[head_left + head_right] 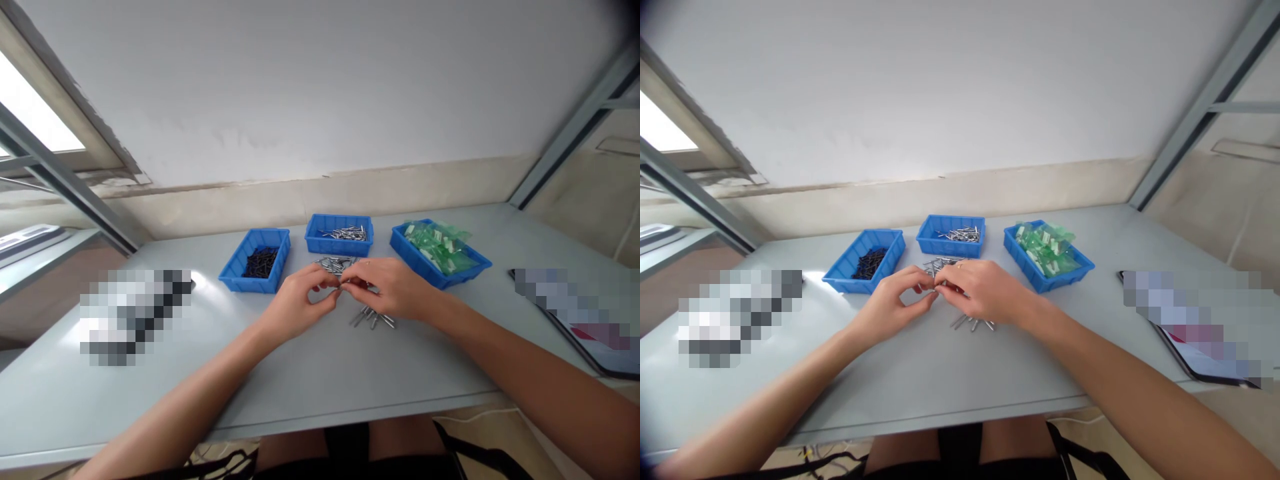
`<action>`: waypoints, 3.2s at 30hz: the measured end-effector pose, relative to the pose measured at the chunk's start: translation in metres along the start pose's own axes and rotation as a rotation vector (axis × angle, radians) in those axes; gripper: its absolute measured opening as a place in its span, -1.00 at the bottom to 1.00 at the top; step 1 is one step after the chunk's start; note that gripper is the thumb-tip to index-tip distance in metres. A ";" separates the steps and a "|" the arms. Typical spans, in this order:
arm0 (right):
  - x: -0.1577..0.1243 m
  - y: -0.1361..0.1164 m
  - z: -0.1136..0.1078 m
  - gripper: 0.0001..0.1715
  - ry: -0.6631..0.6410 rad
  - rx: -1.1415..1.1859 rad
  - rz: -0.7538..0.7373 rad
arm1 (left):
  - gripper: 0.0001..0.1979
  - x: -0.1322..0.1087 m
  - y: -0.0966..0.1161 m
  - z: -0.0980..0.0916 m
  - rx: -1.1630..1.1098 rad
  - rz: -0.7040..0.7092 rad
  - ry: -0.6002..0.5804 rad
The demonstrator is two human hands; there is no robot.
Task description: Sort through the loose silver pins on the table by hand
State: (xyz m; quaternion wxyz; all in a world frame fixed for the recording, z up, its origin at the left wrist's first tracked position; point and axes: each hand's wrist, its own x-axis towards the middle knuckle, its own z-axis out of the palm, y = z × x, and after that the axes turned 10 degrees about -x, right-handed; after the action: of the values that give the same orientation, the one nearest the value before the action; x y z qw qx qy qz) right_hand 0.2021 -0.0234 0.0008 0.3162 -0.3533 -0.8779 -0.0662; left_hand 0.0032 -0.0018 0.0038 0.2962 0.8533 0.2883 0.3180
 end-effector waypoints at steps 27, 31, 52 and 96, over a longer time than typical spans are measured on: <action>0.003 0.005 -0.009 -0.84 -0.180 0.205 0.100 | -0.89 0.001 -0.004 -0.002 0.013 -0.018 0.173; 0.005 0.011 -0.013 -0.92 -0.154 0.152 0.160 | -0.77 0.001 -0.007 0.000 0.002 -0.061 0.168; 0.003 0.022 0.001 -0.74 -0.139 -0.106 0.310 | -0.86 -0.008 -0.013 0.022 0.306 0.065 -0.271; 0.002 0.008 0.001 -0.78 -0.144 -0.081 0.037 | -0.95 0.000 0.001 0.001 0.065 0.108 0.206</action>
State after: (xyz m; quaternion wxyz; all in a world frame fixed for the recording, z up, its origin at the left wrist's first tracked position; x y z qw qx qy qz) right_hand 0.2059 -0.0157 0.0000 0.2389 -0.3857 -0.8884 -0.0705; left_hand 0.0044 -0.0031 0.0034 0.2198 0.8394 0.2808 0.4101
